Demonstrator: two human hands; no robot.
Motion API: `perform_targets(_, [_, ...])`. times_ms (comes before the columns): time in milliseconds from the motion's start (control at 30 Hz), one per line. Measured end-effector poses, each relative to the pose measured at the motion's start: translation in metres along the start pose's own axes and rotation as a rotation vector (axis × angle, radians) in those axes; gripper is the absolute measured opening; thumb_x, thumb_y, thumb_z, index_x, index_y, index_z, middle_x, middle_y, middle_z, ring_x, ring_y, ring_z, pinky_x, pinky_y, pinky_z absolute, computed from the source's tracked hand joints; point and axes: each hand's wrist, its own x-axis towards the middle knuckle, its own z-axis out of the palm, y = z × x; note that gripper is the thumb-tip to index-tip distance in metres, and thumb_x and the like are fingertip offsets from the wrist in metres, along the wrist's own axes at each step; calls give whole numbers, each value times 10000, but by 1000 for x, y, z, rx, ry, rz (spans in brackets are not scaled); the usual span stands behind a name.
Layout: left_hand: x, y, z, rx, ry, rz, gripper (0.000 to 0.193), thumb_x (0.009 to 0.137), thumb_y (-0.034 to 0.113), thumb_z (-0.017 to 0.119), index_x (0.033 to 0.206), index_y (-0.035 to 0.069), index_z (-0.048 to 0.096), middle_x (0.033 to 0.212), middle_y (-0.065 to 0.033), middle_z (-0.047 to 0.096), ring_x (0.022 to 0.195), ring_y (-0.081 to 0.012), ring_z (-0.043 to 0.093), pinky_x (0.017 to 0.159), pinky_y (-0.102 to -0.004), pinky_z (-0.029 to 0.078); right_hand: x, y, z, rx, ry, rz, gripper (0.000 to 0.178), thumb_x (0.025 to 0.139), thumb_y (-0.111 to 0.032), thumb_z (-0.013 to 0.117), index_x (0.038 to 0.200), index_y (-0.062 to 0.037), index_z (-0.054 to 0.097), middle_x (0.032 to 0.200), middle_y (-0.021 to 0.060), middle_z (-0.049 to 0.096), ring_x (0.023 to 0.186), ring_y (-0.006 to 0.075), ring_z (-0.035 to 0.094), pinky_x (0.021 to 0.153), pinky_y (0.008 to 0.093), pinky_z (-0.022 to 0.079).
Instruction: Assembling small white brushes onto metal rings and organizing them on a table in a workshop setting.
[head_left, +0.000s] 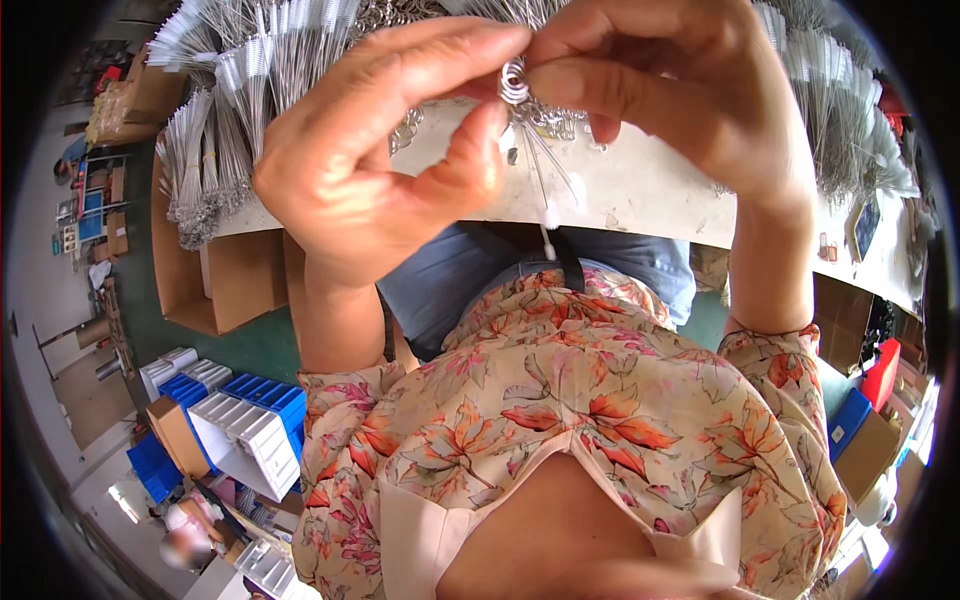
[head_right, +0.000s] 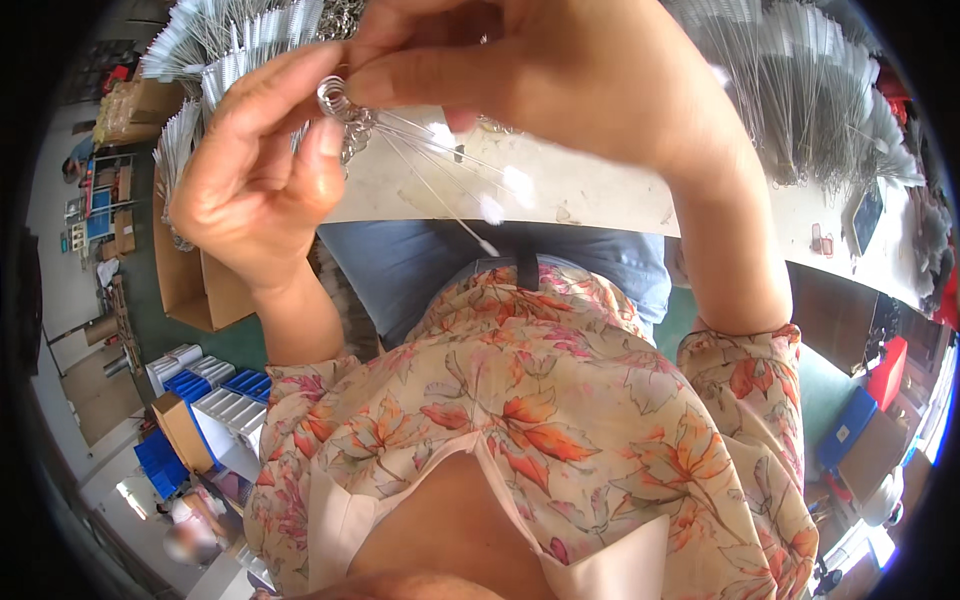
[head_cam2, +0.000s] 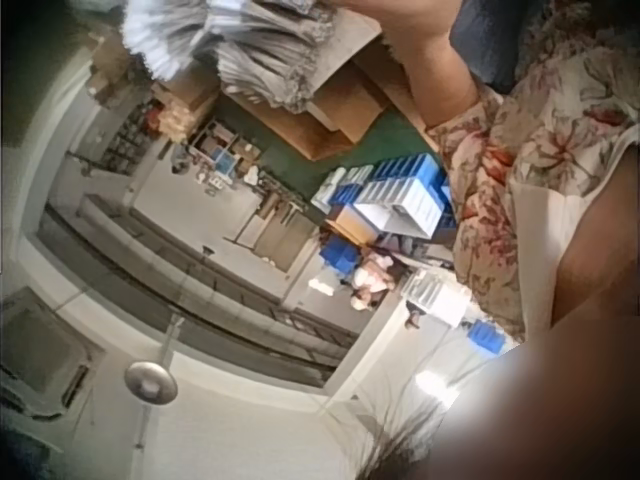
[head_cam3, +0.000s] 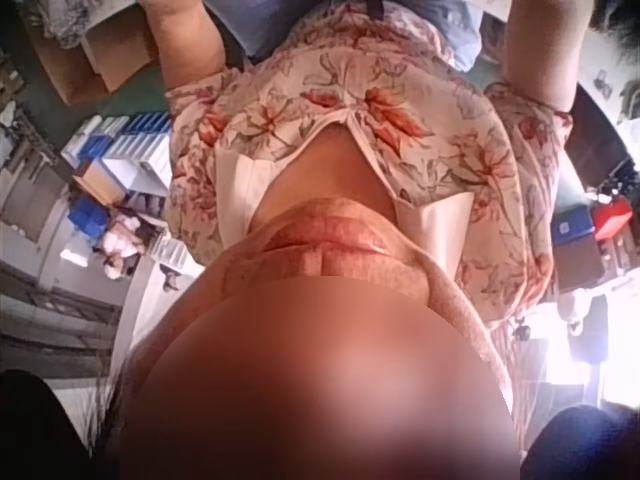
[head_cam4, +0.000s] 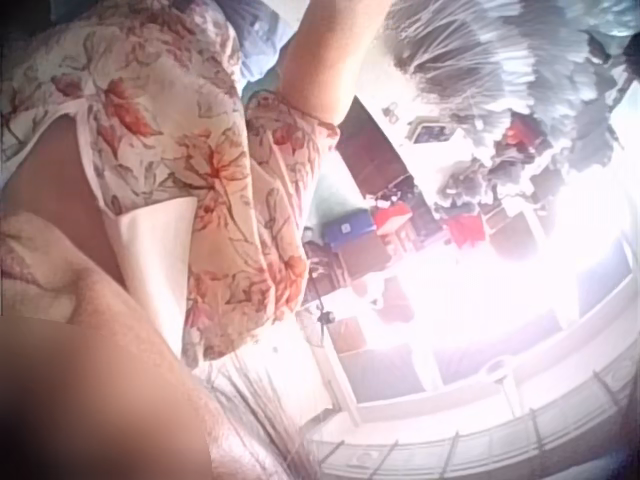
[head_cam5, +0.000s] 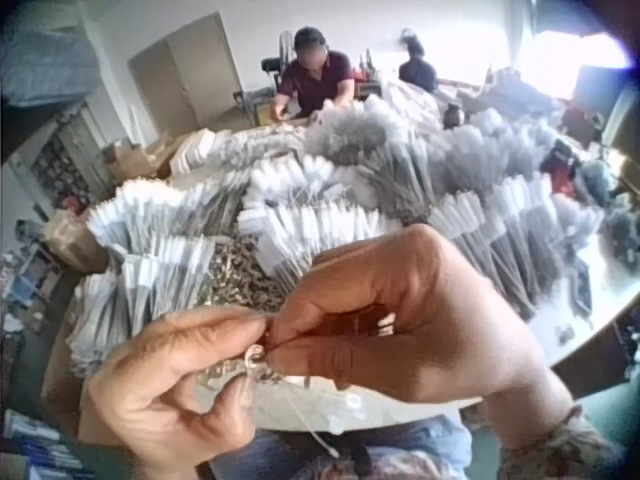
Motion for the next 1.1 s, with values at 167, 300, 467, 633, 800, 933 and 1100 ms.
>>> perform_targets(167, [-14,-15,-2,-73,98,51,319,710,-133,598,1025,-164,553,1003,-256,596,900,-259,615,800,-330,513,-2,-5,1,-369,16,-310,97,785,-71,678,850,0,676,649,48,619,528,75,557,434,222,423])
perform_targets(300, [1,1,14,-83,112,-3,324,709,-144,582,1030,-164,550,1013,-259,594,908,-267,615,809,-331,508,3,19,-12,481,-211,284,140,821,-68,638,921,27,659,693,64,639,529,75,561,468,182,459])
perform_targets(467, [-6,1,9,-42,114,-108,323,718,-160,533,1041,-166,541,1005,-272,593,878,-273,623,778,-334,519,1,14,-3,47,-86,-52,113,818,-54,639,895,26,664,691,43,637,541,58,547,471,184,443])
perform_targets(633, [2,0,12,-235,118,-20,353,717,-156,527,1069,-161,526,992,-279,598,851,-266,631,773,-325,515,-16,44,-1,665,-101,328,133,839,-103,628,919,1,648,698,25,611,548,60,519,462,187,405])
perform_targets(800, [2,7,10,-87,126,-212,323,755,-139,528,1078,-153,524,1000,-263,603,884,-246,627,802,-306,501,-10,26,6,501,33,177,166,878,-150,583,945,0,609,763,20,602,578,53,521,493,176,416])
perform_targets(933, [9,1,12,-95,109,-9,304,775,-126,536,1078,-150,527,1008,-247,607,902,-232,624,810,-290,495,-6,27,10,435,48,66,171,877,-147,584,946,8,607,772,26,603,584,49,516,497,176,423])
perform_targets(1100, [10,8,18,-110,158,-121,337,774,-147,536,1108,-150,499,1033,-257,596,937,-232,616,813,-274,489,-6,28,10,420,72,97,153,866,-120,596,920,21,612,770,29,611,577,49,518,494,173,427])
